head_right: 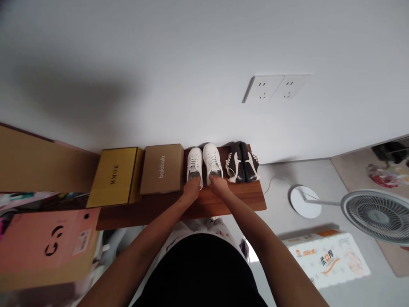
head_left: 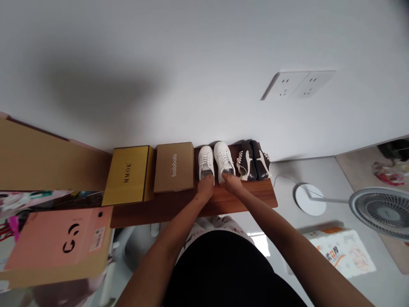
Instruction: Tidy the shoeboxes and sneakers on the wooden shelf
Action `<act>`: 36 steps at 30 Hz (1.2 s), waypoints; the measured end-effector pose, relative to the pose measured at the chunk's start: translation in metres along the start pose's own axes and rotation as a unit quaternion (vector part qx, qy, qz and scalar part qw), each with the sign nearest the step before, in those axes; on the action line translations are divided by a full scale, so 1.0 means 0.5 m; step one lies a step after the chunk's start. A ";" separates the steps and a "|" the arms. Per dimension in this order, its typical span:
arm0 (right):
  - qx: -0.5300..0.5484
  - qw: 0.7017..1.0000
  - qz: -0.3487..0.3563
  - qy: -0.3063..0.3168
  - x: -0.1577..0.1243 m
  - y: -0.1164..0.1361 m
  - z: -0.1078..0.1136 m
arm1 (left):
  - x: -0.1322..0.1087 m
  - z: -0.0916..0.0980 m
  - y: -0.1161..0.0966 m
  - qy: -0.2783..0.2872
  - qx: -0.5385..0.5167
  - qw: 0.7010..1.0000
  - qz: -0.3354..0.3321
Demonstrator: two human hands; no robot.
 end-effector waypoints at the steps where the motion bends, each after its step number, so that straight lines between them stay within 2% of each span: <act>1: -0.007 1.000 -0.001 0.006 0.001 0.004 -0.001 | 0.002 -0.001 -0.001 -0.001 -0.001 1.000 0.006; 7: -0.020 0.999 -0.021 0.041 0.016 0.005 -0.015 | 0.020 -0.002 -0.006 -0.002 -0.001 1.000 0.016; 18: -0.005 0.998 -0.047 0.041 0.052 0.013 -0.027 | 0.038 -0.015 -0.025 0.012 0.004 1.000 0.022; 26: 0.008 0.997 -0.065 0.040 0.044 0.027 -0.011 | 0.038 -0.027 -0.016 0.024 0.028 0.999 0.018; 30: 0.016 0.998 -0.062 -0.012 0.026 0.035 0.016 | 0.027 -0.005 -0.021 -0.011 0.027 0.999 0.034; 32: 0.045 0.996 -0.051 -0.059 0.006 0.017 0.034 | 0.022 0.015 -0.030 -0.050 0.012 0.998 0.043; 34: 0.092 0.988 -0.040 -0.120 -0.021 -0.030 0.053 | 0.024 0.031 -0.058 -0.090 -0.029 0.995 0.016; 36: 0.142 0.970 -0.045 -0.195 -0.054 -0.114 0.069 | 0.034 0.032 -0.104 -0.107 -0.096 0.989 -0.038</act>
Point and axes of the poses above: each hand's wrist, its own x-axis towards the middle knuckle, its own z-axis out of the back of the hand, y = z × x, the point moved 7 cm from there along x, towards the middle knuckle, and after that the axes turned 3 degrees about -z, right-handed, at the moved point
